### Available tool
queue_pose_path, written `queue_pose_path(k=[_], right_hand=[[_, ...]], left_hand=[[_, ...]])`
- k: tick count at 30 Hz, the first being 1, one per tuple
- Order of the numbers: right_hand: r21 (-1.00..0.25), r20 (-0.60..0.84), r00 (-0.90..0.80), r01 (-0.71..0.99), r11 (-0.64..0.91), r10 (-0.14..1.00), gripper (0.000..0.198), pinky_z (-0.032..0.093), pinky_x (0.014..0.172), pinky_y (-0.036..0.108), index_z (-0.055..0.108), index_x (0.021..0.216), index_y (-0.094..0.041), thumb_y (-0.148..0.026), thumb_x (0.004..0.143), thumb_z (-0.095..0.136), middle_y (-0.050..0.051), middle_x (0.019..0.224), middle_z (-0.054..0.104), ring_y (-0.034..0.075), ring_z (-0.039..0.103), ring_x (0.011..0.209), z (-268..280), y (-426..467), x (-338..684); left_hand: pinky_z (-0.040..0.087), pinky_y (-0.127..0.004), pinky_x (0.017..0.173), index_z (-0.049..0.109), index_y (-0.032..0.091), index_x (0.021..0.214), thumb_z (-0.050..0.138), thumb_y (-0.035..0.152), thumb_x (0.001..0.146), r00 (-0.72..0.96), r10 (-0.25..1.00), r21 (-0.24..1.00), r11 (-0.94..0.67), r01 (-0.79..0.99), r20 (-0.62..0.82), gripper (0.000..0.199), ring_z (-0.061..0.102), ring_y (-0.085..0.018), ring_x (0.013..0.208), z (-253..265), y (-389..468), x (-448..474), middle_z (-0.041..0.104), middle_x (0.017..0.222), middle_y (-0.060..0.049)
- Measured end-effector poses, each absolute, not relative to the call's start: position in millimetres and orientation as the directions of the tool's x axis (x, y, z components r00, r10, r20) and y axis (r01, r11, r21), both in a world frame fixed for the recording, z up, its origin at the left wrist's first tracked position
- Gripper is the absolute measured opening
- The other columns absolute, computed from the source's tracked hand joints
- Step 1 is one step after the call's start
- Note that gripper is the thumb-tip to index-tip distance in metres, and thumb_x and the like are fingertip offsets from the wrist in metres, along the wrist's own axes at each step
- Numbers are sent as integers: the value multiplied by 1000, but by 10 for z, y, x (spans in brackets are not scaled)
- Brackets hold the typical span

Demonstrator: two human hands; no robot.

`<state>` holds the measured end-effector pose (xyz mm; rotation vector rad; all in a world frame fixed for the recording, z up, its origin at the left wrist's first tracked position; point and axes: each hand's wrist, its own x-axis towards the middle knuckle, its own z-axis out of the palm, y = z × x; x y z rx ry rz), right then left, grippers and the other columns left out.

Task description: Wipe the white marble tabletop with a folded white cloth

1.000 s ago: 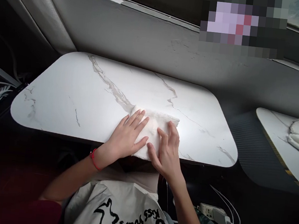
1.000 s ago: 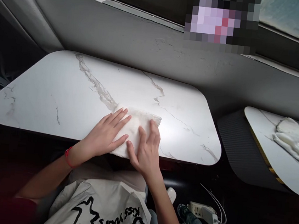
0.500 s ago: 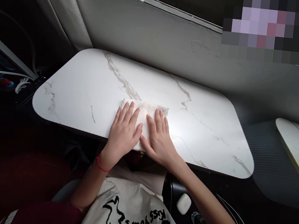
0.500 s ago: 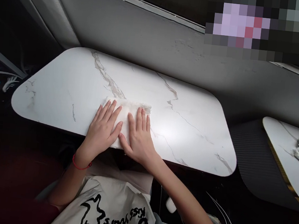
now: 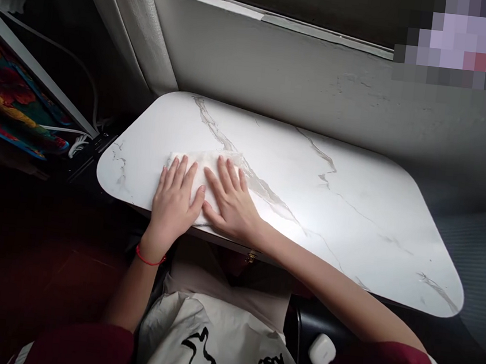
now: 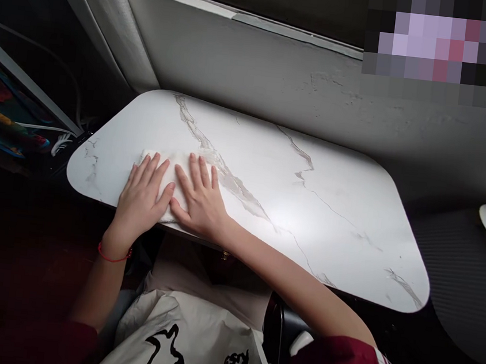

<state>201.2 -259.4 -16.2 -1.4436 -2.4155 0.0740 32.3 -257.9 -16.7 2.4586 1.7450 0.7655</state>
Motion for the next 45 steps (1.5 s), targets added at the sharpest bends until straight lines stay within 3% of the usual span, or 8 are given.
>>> queue_pose_path(k=[11, 19, 35, 41, 45], right_hand=[[-148, 270, -620, 729, 668, 737, 71, 13, 123, 57, 31, 158, -13, -50, 99, 45, 19, 167, 20, 38, 15, 155, -105, -2204, 1219], [-182, 320, -617, 704, 686, 719, 70, 13, 122, 59, 34, 157, -12, -50, 99, 45, 20, 166, 23, 39, 16, 154, -182, -1846, 916], [-239, 393, -493, 760, 604, 776, 66, 13, 121, 61, 37, 155, -12, -44, 97, 38, 18, 166, 26, 38, 18, 154, -386, -682, 1161], [-150, 326, -440, 850, 505, 837, 67, 17, 120, 59, 35, 157, -10, -44, 99, 35, 19, 166, 24, 38, 19, 154, -351, -294, 1456], [-169, 350, -426, 847, 504, 834, 66, 18, 119, 61, 37, 156, -11, -45, 99, 34, 20, 165, 26, 38, 20, 153, -373, -120, 1614]], left_hand=[[20, -60, 125, 45, 22, 149, 37, 43, 101, 28, 922, 335, -168, 927, 386, 52, 27, -33, 153, -132, -2548, -413, 36, 162, -12], [15, -58, 126, 44, 18, 149, 33, 42, 101, -30, 938, 309, -84, 947, 347, 55, 25, -32, 154, -107, -2226, -621, 35, 163, -14], [14, -51, 126, 33, 6, 155, 24, 38, 102, 109, 986, 59, -117, 991, 122, 63, 19, -31, 155, -12, -819, -368, 26, 165, -17], [13, -46, 127, 34, 5, 155, 26, 34, 101, 138, 983, 54, -145, 988, 121, 62, 20, -29, 155, 49, -380, 11, 26, 166, -17], [16, -44, 126, 33, 5, 156, 27, 33, 99, 151, 979, 71, -162, 984, 140, 63, 21, -28, 155, 32, -189, 160, 27, 166, -15]])
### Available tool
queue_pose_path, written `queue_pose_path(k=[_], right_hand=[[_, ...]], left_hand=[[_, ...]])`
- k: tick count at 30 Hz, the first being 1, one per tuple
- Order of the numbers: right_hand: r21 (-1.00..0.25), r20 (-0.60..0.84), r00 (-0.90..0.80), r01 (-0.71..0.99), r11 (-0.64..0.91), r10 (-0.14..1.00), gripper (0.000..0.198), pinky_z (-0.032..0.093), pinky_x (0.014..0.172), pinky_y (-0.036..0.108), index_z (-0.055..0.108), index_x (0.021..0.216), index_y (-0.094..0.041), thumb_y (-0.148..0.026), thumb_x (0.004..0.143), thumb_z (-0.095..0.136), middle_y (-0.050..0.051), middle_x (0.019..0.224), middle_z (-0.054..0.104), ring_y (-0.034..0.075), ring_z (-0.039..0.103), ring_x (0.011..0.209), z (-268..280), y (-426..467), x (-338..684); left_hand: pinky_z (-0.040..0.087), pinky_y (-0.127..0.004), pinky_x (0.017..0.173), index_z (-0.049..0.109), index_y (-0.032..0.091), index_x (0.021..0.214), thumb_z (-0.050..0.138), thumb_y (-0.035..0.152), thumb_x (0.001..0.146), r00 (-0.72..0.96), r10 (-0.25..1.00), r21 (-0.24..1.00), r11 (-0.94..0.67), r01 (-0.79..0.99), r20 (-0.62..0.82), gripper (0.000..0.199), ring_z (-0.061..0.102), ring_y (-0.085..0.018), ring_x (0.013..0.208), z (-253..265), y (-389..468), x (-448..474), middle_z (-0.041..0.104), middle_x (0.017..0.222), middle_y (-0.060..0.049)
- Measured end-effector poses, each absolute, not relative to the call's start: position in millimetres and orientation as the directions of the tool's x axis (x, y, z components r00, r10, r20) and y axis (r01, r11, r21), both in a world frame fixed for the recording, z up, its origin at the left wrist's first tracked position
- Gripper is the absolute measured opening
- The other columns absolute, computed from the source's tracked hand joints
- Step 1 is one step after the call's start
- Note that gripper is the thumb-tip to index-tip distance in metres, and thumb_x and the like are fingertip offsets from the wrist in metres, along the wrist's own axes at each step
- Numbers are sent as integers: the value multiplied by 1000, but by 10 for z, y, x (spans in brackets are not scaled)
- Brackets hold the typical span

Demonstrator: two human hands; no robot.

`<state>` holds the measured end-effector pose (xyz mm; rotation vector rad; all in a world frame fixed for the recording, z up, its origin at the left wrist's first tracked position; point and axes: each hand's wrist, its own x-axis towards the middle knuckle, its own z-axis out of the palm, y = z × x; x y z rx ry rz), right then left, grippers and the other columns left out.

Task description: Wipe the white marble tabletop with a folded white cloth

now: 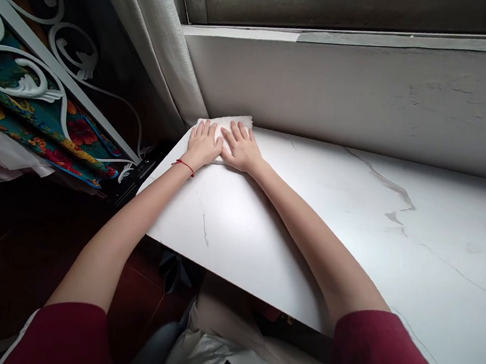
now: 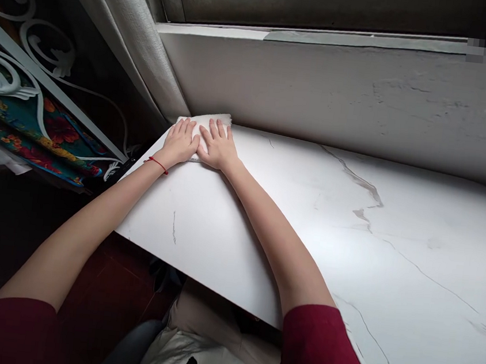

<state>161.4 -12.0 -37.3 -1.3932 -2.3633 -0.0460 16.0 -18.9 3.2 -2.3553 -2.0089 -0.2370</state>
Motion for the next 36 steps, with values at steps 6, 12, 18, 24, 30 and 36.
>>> queue_pose_path(k=[6, 12, 18, 24, 30, 36], right_hand=[[-229, 370, -362, 857, 461, 856, 65, 20, 119, 61, 40, 154, -11, -46, 99, 34, 20, 164, 28, 38, 24, 151, -362, 10, 1702], [-261, 333, -289, 886, 382, 897, 62, 20, 120, 58, 39, 155, -12, -43, 101, 35, 19, 164, 29, 37, 24, 151, -276, 14, 1698], [-283, 356, -260, 886, 368, 898, 61, 20, 120, 58, 42, 153, -11, -42, 101, 36, 20, 161, 34, 36, 27, 150, -272, 7, 1667], [-204, 332, -303, 901, 382, 893, 61, 21, 118, 61, 39, 154, -8, -38, 101, 36, 26, 159, 35, 40, 28, 149, -181, -187, 1680], [-111, 294, -446, 862, 494, 845, 65, 19, 116, 63, 33, 156, -4, -38, 101, 35, 30, 160, 28, 44, 26, 149, -160, -728, 1832], [-138, 341, -548, 774, 617, 764, 67, 19, 116, 67, 35, 156, -4, -38, 98, 39, 30, 161, 28, 48, 25, 149, -188, -1669, 1871]], left_hand=[[23, -43, 124, 36, 6, 154, 29, 35, 97, 193, 960, 123, -221, 968, 205, 65, 26, -26, 153, -45, 82, 225, 33, 164, -13], [28, -41, 122, 41, 13, 151, 33, 35, 94, 174, 954, 187, -222, 957, 245, 62, 31, -24, 150, -88, 278, 242, 40, 160, -11], [23, -35, 124, 41, 7, 151, 32, 31, 94, 210, 946, 148, -251, 956, 248, 62, 31, -24, 150, -75, 314, 249, 41, 159, -13], [24, -43, 124, 36, 0, 151, 32, 30, 95, 293, 939, 69, -309, 948, 183, 64, 29, -29, 151, 13, 181, 219, 36, 160, -20], [29, -51, 121, 35, -2, 151, 34, 34, 96, 345, 926, -21, -346, 938, 151, 65, 27, -35, 152, 17, -454, 168, 34, 160, -26], [35, -49, 119, 33, 0, 153, 31, 34, 97, 303, 933, -90, -290, 953, 195, 65, 28, -36, 151, -22, -1625, 120, 33, 161, -23]])
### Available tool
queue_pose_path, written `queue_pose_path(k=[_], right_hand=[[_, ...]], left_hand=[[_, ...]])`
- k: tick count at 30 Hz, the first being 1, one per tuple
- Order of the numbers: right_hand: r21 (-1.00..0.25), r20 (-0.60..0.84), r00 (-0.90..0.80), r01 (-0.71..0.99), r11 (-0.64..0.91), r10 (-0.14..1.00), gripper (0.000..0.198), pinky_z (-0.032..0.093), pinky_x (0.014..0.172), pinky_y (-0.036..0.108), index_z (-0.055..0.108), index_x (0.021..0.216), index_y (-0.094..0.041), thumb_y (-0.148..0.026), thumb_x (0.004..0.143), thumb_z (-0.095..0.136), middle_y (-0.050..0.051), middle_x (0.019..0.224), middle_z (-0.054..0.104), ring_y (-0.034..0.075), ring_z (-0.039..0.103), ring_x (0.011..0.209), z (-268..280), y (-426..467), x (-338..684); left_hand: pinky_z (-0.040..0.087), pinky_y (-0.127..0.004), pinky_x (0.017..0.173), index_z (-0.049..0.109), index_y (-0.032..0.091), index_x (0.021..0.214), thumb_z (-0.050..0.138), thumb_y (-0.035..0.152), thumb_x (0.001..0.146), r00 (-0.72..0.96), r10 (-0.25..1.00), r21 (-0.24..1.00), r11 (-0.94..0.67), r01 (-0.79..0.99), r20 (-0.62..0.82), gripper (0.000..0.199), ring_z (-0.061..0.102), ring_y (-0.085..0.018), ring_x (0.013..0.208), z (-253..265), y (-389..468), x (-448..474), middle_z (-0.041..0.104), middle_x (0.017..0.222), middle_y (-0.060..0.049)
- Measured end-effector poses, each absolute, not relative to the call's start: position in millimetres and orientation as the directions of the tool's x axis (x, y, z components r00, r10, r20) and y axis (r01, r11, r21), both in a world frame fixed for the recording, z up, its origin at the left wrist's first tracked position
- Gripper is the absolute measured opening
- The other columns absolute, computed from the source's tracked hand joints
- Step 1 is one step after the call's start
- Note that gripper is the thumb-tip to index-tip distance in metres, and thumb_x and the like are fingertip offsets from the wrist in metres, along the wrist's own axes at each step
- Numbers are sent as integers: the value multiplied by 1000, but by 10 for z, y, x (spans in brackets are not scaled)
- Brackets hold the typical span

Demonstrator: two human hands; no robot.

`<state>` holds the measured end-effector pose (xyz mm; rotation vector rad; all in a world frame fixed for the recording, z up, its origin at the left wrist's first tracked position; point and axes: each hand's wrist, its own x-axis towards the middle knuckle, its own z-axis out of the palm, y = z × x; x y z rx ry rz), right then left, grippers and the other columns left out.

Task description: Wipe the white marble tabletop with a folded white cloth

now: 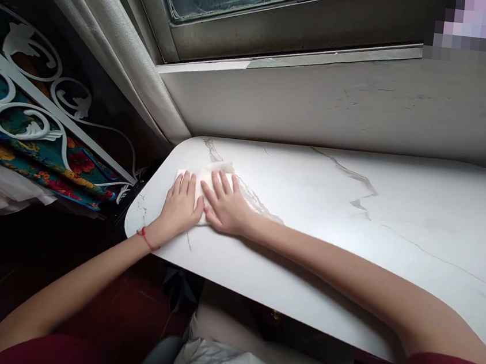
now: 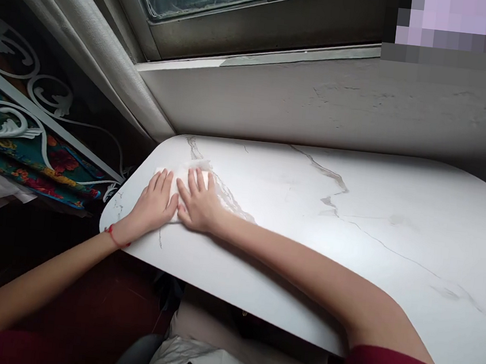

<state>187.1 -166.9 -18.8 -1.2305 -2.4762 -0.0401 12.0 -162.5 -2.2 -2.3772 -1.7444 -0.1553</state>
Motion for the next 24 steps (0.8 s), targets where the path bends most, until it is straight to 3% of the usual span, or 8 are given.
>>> queue_pose_path(k=[4, 11, 15, 24], right_hand=[[-200, 293, -547, 767, 609, 784, 71, 19, 116, 71, 35, 157, -4, -41, 96, 43, 29, 161, 27, 49, 25, 149, -126, -2269, 1784], [-245, 215, -580, 747, 619, 786, 75, 24, 117, 73, 35, 156, -2, -41, 94, 50, 30, 161, 26, 51, 22, 149, -13, -2666, 1697], [-259, 226, -580, 738, 622, 783, 75, 23, 116, 73, 36, 156, -1, -39, 93, 51, 31, 160, 26, 51, 22, 149, -30, -2611, 1715], [-205, 250, -518, 797, 568, 818, 72, 18, 116, 71, 34, 156, -3, -38, 94, 47, 32, 161, 24, 51, 21, 150, -130, -2030, 1819]], left_hand=[[42, -51, 114, 33, 3, 153, 32, 33, 96, 355, 909, -122, -335, 934, 219, 64, 31, -36, 151, -44, -2226, 16, 34, 160, -24], [36, -54, 118, 24, 11, 159, 34, 35, 94, 425, 883, -157, -400, 903, 200, 69, 27, -33, 153, -36, -2587, -158, 33, 162, -21], [27, -58, 122, 29, 5, 156, 34, 34, 93, 435, 883, -161, -410, 898, 175, 69, 24, -35, 153, -31, -2511, -150, 32, 161, -24], [25, -53, 124, 36, -4, 149, 33, 34, 95, 426, 889, -97, -415, 905, 169, 66, 21, -36, 154, -48, -1838, 66, 30, 161, -28]])
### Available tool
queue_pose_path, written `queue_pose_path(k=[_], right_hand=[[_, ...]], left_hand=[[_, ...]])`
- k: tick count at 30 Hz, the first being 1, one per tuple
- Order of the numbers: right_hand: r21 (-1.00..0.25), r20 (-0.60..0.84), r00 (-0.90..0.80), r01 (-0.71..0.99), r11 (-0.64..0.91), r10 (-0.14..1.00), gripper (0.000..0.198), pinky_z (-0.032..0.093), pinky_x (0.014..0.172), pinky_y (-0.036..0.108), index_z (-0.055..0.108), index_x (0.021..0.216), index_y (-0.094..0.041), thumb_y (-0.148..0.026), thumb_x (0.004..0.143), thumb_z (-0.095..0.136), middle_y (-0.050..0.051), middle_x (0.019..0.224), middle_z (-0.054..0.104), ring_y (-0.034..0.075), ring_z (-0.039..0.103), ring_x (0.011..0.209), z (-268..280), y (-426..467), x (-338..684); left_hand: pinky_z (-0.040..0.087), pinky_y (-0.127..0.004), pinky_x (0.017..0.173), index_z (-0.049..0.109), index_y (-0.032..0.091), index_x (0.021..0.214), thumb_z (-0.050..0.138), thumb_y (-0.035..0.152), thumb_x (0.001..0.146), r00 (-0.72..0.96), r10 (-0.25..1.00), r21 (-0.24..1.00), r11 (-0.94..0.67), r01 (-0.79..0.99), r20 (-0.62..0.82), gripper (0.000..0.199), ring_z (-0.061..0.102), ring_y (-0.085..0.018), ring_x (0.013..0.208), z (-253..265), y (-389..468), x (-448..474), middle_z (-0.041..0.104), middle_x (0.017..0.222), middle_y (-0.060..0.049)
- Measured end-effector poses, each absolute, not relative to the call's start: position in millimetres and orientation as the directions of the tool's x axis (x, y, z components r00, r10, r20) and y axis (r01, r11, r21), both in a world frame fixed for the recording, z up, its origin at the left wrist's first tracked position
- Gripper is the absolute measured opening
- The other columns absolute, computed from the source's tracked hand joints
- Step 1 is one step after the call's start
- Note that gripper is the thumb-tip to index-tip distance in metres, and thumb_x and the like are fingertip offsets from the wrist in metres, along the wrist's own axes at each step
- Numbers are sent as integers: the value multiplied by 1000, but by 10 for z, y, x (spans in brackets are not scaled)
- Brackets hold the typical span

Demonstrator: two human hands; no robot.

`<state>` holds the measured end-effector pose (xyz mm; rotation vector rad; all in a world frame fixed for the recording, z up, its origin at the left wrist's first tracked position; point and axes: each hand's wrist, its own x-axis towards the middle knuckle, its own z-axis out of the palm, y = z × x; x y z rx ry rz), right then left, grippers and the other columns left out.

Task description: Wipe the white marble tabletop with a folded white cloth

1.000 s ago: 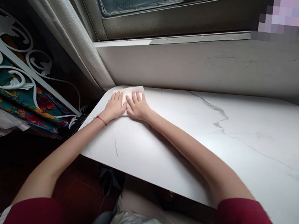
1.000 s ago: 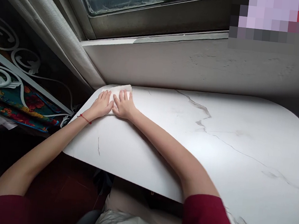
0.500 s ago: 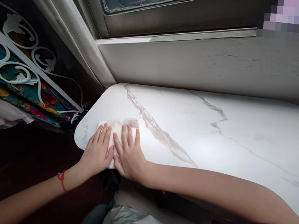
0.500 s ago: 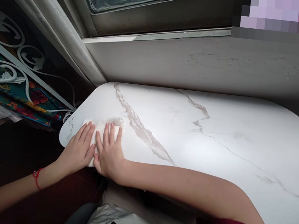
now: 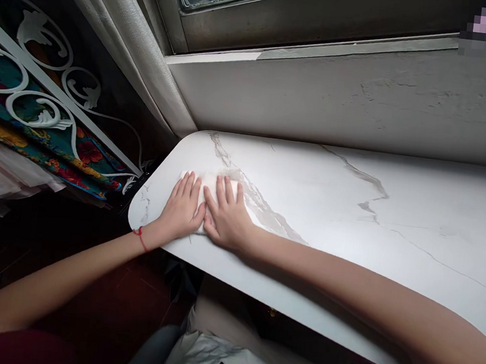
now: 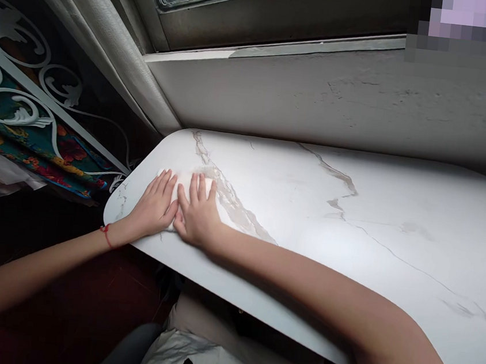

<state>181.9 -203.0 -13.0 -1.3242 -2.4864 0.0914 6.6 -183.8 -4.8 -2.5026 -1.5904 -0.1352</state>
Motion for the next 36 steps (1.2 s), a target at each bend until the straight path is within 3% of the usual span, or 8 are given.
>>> queue_pose_path(k=[7, 13, 21, 28, 36], right_hand=[[-160, 275, -489, 825, 541, 828, 66, 18, 121, 57, 38, 156, -10, -43, 99, 43, 25, 164, 23, 39, 21, 153, -187, -972, 2301], [-150, 293, -472, 836, 527, 832, 63, 25, 117, 58, 39, 155, -14, -45, 100, 41, 21, 163, 30, 37, 26, 151, -252, -353, 2730], [-133, 272, -469, 846, 516, 840, 63, 25, 118, 56, 37, 156, -17, -47, 101, 36, 16, 165, 29, 35, 25, 150, -253, -222, 2856], [-101, 256, -453, 866, 490, 854, 63, 25, 119, 52, 35, 157, -16, -46, 101, 33, 16, 165, 27, 31, 24, 151, -259, -246, 2837], [-117, 233, -450, 867, 484, 862, 64, 26, 117, 54, 32, 158, -17, -45, 101, 32, 16, 166, 26, 33, 22, 152, -250, -264, 2832]], left_hand=[[21, -50, 124, 37, -6, 148, 32, 36, 98, 336, 922, -46, -333, 942, 193, 66, 25, -37, 152, -47, -846, 619, 32, 159, -29], [22, -49, 123, 41, -1, 146, 36, 34, 96, 324, 914, 7, -336, 942, 246, 62, 31, -35, 150, -68, -280, 1055, 38, 158, -26], [21, -45, 122, 45, -1, 143, 38, 36, 96, 314, 915, 58, -338, 939, 252, 61, 32, -35, 148, -73, -108, 1148, 40, 155, -26], [18, -50, 123, 40, 1, 147, 39, 41, 95, 319, 918, 158, -360, 920, 237, 66, 19, -37, 154, -112, -46, 1096, 27, 163, -24], [18, -50, 122, 33, -2, 151, 36, 39, 95, 353, 909, 119, -384, 915, 221, 70, 23, -37, 153, -83, -84, 1079, 29, 162, -26]])
